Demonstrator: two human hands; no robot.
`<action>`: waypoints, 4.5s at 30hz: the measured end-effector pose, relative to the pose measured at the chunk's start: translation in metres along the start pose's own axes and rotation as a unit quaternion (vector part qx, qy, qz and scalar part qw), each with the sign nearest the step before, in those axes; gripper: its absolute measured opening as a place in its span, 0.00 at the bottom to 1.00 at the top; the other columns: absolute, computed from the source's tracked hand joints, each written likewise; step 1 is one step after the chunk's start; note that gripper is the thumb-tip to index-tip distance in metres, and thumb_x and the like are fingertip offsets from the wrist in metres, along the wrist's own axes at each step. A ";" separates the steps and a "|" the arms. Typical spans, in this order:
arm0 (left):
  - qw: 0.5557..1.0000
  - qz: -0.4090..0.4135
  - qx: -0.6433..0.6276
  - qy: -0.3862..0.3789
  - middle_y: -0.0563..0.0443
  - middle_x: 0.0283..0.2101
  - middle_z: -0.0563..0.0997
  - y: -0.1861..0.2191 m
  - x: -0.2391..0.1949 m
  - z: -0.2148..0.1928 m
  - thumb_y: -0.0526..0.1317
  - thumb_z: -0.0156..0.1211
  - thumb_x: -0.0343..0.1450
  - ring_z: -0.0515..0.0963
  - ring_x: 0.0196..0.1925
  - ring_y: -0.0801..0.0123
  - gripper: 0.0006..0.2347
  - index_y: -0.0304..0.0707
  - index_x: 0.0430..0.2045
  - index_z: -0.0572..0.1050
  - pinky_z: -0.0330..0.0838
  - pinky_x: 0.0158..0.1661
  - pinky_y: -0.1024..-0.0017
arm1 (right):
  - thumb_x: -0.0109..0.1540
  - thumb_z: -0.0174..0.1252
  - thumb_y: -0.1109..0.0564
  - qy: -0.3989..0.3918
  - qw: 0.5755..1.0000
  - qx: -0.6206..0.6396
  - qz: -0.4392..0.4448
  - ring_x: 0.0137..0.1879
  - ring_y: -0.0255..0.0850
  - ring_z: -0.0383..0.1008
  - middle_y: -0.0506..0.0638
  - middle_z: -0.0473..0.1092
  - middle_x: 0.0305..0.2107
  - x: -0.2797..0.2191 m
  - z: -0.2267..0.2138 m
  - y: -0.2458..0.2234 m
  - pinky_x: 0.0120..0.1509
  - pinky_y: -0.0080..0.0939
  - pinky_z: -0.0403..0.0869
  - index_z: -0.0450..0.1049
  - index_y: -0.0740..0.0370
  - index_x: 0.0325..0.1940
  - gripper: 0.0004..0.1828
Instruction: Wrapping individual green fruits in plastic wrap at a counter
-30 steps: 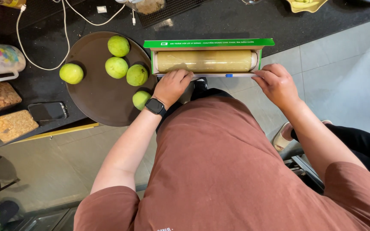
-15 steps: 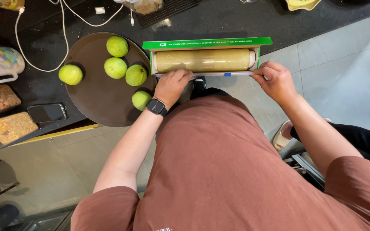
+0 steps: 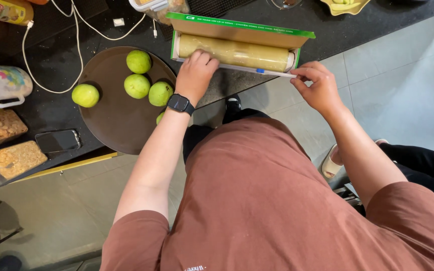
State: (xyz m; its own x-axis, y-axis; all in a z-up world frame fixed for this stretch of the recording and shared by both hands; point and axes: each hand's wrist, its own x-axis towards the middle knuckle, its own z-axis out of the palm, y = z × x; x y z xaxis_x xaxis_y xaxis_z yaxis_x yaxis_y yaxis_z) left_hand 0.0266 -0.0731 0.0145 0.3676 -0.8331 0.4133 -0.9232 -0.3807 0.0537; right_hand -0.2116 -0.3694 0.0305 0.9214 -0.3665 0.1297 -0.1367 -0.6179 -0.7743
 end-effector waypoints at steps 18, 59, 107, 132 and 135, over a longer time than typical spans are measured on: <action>0.997 0.042 -0.060 -0.036 0.55 0.40 0.76 0.030 0.014 0.021 0.42 0.62 0.75 0.81 0.45 0.62 0.05 0.46 0.40 0.76 0.76 0.43 0.65 | 0.66 0.65 0.62 0.089 0.891 0.289 0.338 0.40 0.43 0.84 0.62 0.77 0.35 -0.008 0.018 -0.018 0.50 0.42 0.86 0.78 0.71 0.49 0.10; 0.921 -0.280 -0.229 -0.146 0.23 0.44 0.81 -0.062 -0.049 -0.012 0.30 0.51 0.76 0.80 0.41 0.33 0.20 0.23 0.65 0.63 0.72 0.36 0.48 | 0.70 0.67 0.56 -0.068 0.947 -0.179 -0.259 0.34 0.51 0.64 0.52 0.73 0.32 0.029 0.010 -0.006 0.42 0.49 0.65 0.83 0.67 0.45 0.09; 0.989 0.035 -0.131 -0.065 0.47 0.33 0.76 -0.005 -0.001 0.003 0.42 0.64 0.73 0.80 0.41 0.52 0.07 0.42 0.38 0.76 0.77 0.45 0.59 | 0.68 0.53 0.61 -0.028 0.970 -0.106 -0.219 0.39 0.61 0.73 0.65 0.72 0.31 0.025 -0.003 -0.025 0.47 0.54 0.75 0.73 0.70 0.42 0.07; 0.980 0.081 -0.179 -0.026 0.47 0.44 0.78 0.021 0.010 0.005 0.34 0.62 0.74 0.76 0.43 0.53 0.14 0.35 0.55 0.76 0.71 0.50 0.59 | 0.74 0.41 0.58 0.012 0.937 -0.260 -0.235 0.52 0.51 0.68 0.53 0.73 0.54 -0.004 0.014 -0.014 0.52 0.49 0.68 0.75 0.66 0.55 0.17; 0.983 0.129 -0.113 0.070 0.44 0.47 0.77 0.017 0.001 0.028 0.32 0.55 0.76 0.77 0.49 0.54 0.14 0.36 0.58 0.75 0.75 0.52 0.60 | 0.70 0.48 0.61 0.121 0.911 -0.277 -0.279 0.48 0.52 0.72 0.57 0.76 0.43 -0.001 0.018 -0.021 0.47 0.47 0.71 0.77 0.65 0.46 0.11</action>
State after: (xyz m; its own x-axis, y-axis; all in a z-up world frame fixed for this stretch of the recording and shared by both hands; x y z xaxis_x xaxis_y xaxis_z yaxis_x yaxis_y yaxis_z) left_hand 0.0150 -0.0917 -0.0099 0.1137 -0.8212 0.5592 -0.9908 -0.0523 0.1247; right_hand -0.2032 -0.3439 0.0357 0.8057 0.0116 0.5922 0.1041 -0.9870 -0.1223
